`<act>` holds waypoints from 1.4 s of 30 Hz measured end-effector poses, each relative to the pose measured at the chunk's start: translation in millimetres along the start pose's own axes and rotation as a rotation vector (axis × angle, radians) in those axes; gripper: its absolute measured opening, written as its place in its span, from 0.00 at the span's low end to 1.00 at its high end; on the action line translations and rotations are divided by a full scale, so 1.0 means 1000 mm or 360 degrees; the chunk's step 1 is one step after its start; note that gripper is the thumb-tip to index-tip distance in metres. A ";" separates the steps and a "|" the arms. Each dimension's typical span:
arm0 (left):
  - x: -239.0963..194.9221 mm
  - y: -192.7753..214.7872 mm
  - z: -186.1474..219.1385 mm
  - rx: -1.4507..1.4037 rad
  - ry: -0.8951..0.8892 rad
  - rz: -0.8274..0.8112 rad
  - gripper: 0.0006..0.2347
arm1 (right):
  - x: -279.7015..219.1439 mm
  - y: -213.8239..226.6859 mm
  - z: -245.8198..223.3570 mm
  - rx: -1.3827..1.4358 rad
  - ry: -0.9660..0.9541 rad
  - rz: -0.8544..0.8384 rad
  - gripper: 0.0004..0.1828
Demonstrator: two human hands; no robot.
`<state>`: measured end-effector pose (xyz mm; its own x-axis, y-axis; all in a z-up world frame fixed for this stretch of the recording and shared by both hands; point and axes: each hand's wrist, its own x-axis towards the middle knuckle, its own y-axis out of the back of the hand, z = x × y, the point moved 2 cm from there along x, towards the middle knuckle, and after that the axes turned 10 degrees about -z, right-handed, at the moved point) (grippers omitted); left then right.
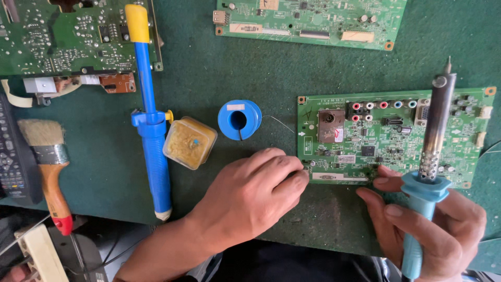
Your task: The person uses a multimeter probe to test a circuit board, then picks up a small electronic component. They place the component onto the board and use a soldering iron and solder wire to attach it. The person flips the board to inspect the soldered connection.
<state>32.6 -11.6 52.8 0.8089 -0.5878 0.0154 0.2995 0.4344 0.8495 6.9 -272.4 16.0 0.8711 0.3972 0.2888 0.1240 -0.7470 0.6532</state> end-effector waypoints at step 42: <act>-0.007 -0.005 0.003 -0.0034 -0.0017 0.0004 0.03 | -0.001 0.003 0.012 0.0005 0.0002 -0.0128 0.17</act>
<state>24.5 -11.8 50.1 0.8042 -0.5939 0.0235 0.3081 0.4503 0.8380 12.4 -281.5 9.7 0.8576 0.4566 0.2367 0.1947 -0.7143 0.6723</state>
